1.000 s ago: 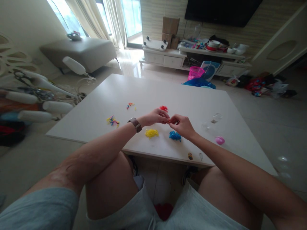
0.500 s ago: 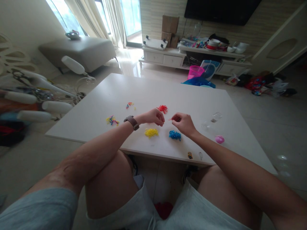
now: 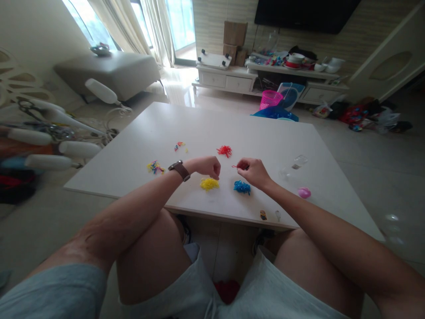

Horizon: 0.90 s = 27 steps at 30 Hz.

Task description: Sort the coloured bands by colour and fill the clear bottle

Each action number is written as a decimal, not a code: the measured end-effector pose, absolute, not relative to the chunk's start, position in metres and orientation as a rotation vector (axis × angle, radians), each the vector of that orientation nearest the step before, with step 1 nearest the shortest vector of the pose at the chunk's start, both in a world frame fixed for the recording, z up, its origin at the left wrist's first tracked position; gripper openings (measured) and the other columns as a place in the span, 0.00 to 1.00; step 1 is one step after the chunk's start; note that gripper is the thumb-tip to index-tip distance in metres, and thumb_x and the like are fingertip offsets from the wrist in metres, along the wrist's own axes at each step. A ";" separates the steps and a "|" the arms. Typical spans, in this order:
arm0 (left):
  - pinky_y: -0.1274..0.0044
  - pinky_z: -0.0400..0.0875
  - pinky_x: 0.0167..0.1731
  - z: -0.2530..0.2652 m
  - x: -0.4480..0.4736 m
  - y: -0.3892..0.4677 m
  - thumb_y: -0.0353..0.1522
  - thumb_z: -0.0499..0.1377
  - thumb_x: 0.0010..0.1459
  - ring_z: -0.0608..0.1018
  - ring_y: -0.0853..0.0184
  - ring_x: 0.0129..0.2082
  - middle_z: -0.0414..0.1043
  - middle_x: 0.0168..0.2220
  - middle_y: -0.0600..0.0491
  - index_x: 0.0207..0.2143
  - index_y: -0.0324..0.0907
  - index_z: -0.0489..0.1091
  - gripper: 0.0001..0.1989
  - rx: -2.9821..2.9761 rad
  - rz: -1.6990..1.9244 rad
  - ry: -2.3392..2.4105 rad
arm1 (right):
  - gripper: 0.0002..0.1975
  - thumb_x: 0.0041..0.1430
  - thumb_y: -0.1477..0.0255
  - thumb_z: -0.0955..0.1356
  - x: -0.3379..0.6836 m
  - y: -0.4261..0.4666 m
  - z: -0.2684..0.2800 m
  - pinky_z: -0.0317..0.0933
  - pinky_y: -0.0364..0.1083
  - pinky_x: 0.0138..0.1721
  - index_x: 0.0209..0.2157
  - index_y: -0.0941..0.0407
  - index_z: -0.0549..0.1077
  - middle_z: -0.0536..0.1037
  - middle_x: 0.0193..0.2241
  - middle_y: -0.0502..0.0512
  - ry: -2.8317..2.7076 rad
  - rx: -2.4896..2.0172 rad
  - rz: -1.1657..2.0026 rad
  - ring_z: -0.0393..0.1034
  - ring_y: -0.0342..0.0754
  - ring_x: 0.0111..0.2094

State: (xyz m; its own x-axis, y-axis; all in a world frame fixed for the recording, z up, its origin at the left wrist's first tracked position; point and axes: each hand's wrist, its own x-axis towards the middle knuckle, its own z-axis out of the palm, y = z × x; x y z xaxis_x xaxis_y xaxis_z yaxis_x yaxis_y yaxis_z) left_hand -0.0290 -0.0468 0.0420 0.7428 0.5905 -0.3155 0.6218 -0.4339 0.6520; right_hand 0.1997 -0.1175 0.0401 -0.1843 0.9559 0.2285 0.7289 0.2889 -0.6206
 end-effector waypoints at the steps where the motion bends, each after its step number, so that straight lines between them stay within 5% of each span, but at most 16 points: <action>1: 0.79 0.66 0.27 0.042 -0.029 -0.046 0.33 0.66 0.48 0.76 0.69 0.26 0.78 0.25 0.52 0.29 0.38 0.77 0.07 2.105 0.020 0.912 | 0.04 0.50 0.76 0.69 0.200 -0.118 0.040 0.63 0.42 0.31 0.27 0.56 0.77 0.79 0.24 0.51 -1.986 -1.507 0.510 0.72 0.44 0.26; 8: 0.74 0.73 0.42 0.047 -0.020 -0.055 0.35 0.65 0.54 0.80 0.63 0.42 0.80 0.43 0.45 0.44 0.38 0.78 0.16 1.888 0.391 0.662 | 0.04 0.52 0.74 0.69 0.201 -0.117 0.039 0.64 0.43 0.32 0.28 0.55 0.78 0.80 0.24 0.52 -2.007 -1.527 0.508 0.73 0.45 0.27; 15: 0.74 0.73 0.42 0.043 -0.016 -0.053 0.35 0.66 0.54 0.80 0.63 0.42 0.80 0.40 0.46 0.44 0.39 0.79 0.16 1.898 0.383 0.619 | 0.03 0.53 0.73 0.69 0.202 -0.115 0.038 0.64 0.43 0.32 0.28 0.55 0.77 0.79 0.24 0.51 -2.001 -1.524 0.498 0.73 0.45 0.27; 19: 0.74 0.73 0.40 0.029 -0.021 -0.036 0.33 0.64 0.54 0.79 0.64 0.39 0.80 0.39 0.47 0.43 0.38 0.79 0.14 1.998 0.445 0.762 | 0.04 0.54 0.72 0.70 0.203 -0.114 0.040 0.64 0.44 0.34 0.32 0.55 0.77 0.80 0.32 0.52 -1.962 -1.494 0.423 0.73 0.44 0.28; 27: 0.70 0.72 0.50 0.001 -0.032 -0.002 0.28 0.60 0.54 0.78 0.61 0.46 0.74 0.50 0.44 0.50 0.38 0.75 0.20 2.384 0.475 1.209 | 0.03 0.55 0.73 0.69 0.206 -0.114 0.043 0.63 0.43 0.35 0.31 0.56 0.76 0.77 0.33 0.52 -1.975 -1.494 0.424 0.72 0.43 0.28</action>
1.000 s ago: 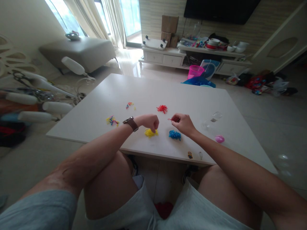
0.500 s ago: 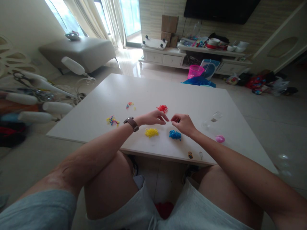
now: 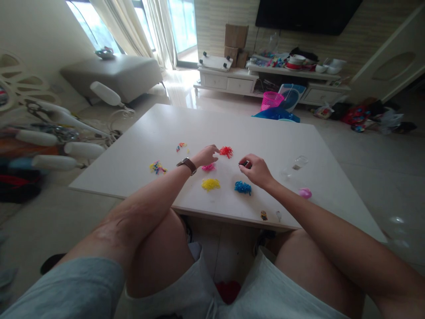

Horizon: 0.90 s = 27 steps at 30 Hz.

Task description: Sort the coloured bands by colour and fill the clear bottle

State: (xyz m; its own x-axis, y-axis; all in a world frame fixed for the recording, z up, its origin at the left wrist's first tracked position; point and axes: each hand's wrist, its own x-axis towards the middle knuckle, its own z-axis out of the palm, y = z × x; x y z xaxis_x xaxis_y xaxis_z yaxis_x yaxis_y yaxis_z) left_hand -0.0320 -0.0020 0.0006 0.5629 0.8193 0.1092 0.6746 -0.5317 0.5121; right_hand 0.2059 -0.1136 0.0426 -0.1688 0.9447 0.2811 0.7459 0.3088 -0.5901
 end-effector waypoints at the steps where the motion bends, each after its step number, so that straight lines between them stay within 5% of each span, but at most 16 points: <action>1: 0.70 0.71 0.52 -0.001 -0.030 0.000 0.28 0.60 0.53 0.77 0.60 0.48 0.73 0.52 0.44 0.51 0.38 0.75 0.21 2.405 0.470 1.209 | 0.03 0.55 0.73 0.69 0.206 -0.114 0.044 0.63 0.43 0.35 0.31 0.56 0.76 0.77 0.33 0.52 -1.981 -1.496 0.424 0.72 0.43 0.28; 7: 0.69 0.64 0.59 0.001 -0.023 0.005 0.31 0.62 0.52 0.72 0.55 0.56 0.70 0.57 0.41 0.55 0.36 0.72 0.26 2.417 0.455 1.186 | 0.04 0.55 0.73 0.68 0.204 -0.115 0.050 0.63 0.43 0.35 0.29 0.56 0.76 0.77 0.33 0.53 -2.005 -1.505 0.428 0.71 0.43 0.28; 20: 0.76 0.69 0.35 0.024 -0.128 0.028 0.23 0.60 0.47 0.74 0.66 0.32 0.78 0.36 0.46 0.40 0.36 0.79 0.16 1.498 0.738 1.991 | 0.04 0.54 0.73 0.68 0.215 -0.113 0.052 0.62 0.43 0.35 0.27 0.56 0.76 0.78 0.32 0.52 -1.995 -1.528 0.424 0.71 0.44 0.28; 27: 0.74 0.68 0.37 0.013 -0.168 0.025 0.21 0.61 0.40 0.74 0.63 0.34 0.76 0.31 0.47 0.34 0.36 0.79 0.16 1.347 0.793 2.075 | 0.04 0.54 0.73 0.69 0.216 -0.113 0.051 0.62 0.44 0.35 0.27 0.55 0.76 0.79 0.32 0.52 -2.000 -1.541 0.416 0.71 0.44 0.28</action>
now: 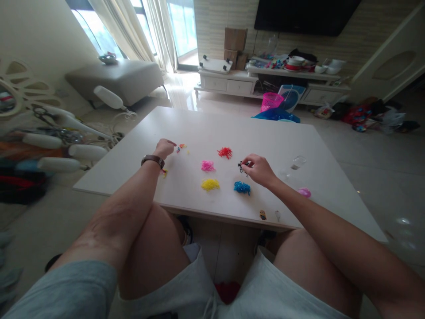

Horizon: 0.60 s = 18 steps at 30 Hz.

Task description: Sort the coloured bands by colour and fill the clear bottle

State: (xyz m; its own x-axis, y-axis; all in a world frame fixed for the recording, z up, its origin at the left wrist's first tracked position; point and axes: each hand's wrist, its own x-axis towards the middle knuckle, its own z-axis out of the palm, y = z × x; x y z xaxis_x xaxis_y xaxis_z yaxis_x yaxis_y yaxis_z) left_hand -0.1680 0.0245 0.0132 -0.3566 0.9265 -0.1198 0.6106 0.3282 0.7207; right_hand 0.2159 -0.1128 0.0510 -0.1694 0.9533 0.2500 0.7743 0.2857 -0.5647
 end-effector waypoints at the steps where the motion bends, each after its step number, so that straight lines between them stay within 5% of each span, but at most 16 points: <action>1: 0.74 0.68 0.36 0.012 -0.170 0.022 0.21 0.61 0.39 0.74 0.63 0.33 0.75 0.30 0.47 0.32 0.36 0.79 0.15 1.334 0.779 2.066 | 0.04 0.54 0.73 0.69 0.216 -0.113 0.051 0.62 0.44 0.35 0.27 0.55 0.76 0.79 0.32 0.52 -2.003 -1.540 0.413 0.71 0.44 0.28; 6: 0.76 0.66 0.29 0.012 -0.168 0.010 0.23 0.62 0.38 0.72 0.66 0.25 0.71 0.21 0.53 0.29 0.39 0.79 0.12 1.310 0.595 1.944 | 0.04 0.54 0.73 0.68 0.218 -0.112 0.050 0.62 0.44 0.35 0.27 0.55 0.76 0.79 0.32 0.52 -2.014 -1.534 0.409 0.71 0.44 0.28; 18: 0.77 0.66 0.30 0.021 -0.157 0.004 0.18 0.58 0.36 0.73 0.66 0.29 0.72 0.23 0.53 0.28 0.39 0.79 0.16 1.398 0.537 1.961 | 0.04 0.54 0.73 0.69 0.218 -0.111 0.048 0.62 0.44 0.36 0.27 0.55 0.76 0.80 0.31 0.52 -2.021 -1.554 0.424 0.71 0.45 0.29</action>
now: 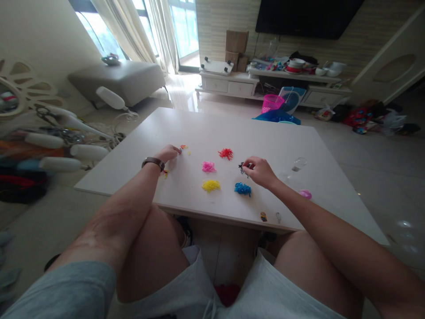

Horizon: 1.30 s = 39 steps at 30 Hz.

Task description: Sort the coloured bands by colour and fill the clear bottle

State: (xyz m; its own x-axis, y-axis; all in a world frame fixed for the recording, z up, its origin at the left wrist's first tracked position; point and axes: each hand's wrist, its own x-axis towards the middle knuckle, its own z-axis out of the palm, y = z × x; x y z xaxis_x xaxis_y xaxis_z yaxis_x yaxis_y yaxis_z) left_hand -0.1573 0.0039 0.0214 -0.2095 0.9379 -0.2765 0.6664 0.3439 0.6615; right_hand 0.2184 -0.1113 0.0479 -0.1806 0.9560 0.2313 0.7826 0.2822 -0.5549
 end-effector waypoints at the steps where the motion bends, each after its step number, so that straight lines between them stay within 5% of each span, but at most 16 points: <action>1: 0.78 0.66 0.31 0.020 -0.158 0.005 0.18 0.59 0.36 0.73 0.66 0.29 0.72 0.23 0.53 0.27 0.39 0.79 0.15 1.402 0.563 1.968 | 0.04 0.54 0.73 0.69 0.219 -0.111 0.048 0.62 0.44 0.36 0.27 0.55 0.76 0.80 0.32 0.52 -2.022 -1.553 0.424 0.71 0.45 0.29; 6: 0.77 0.68 0.30 0.013 -0.166 0.013 0.24 0.66 0.37 0.73 0.67 0.27 0.74 0.22 0.53 0.25 0.38 0.78 0.08 1.338 0.739 1.984 | 0.04 0.54 0.73 0.69 0.219 -0.111 0.047 0.62 0.44 0.36 0.27 0.55 0.76 0.80 0.31 0.52 -2.023 -1.545 0.424 0.71 0.45 0.29; 17: 0.75 0.76 0.33 0.015 -0.153 0.010 0.28 0.74 0.28 0.79 0.65 0.28 0.75 0.22 0.50 0.23 0.36 0.76 0.15 1.295 0.875 1.753 | 0.04 0.53 0.73 0.68 0.219 -0.111 0.045 0.62 0.44 0.34 0.27 0.55 0.76 0.80 0.29 0.51 -2.023 -1.563 0.452 0.71 0.45 0.28; 28: 0.71 0.76 0.41 0.037 -0.051 -0.034 0.33 0.74 0.40 0.80 0.66 0.35 0.80 0.37 0.46 0.37 0.37 0.79 0.19 1.519 0.521 0.972 | 0.04 0.54 0.72 0.69 0.215 -0.110 0.037 0.63 0.43 0.33 0.28 0.56 0.77 0.80 0.28 0.52 -2.093 -1.509 0.517 0.71 0.44 0.28; 39: 0.68 0.75 0.44 0.037 -0.014 -0.047 0.35 0.73 0.43 0.81 0.62 0.40 0.80 0.39 0.46 0.41 0.38 0.78 0.21 1.599 0.477 0.649 | 0.11 0.58 0.67 0.70 0.206 -0.115 0.037 0.67 0.43 0.33 0.41 0.55 0.78 0.81 0.33 0.53 -2.087 -1.230 0.724 0.73 0.44 0.29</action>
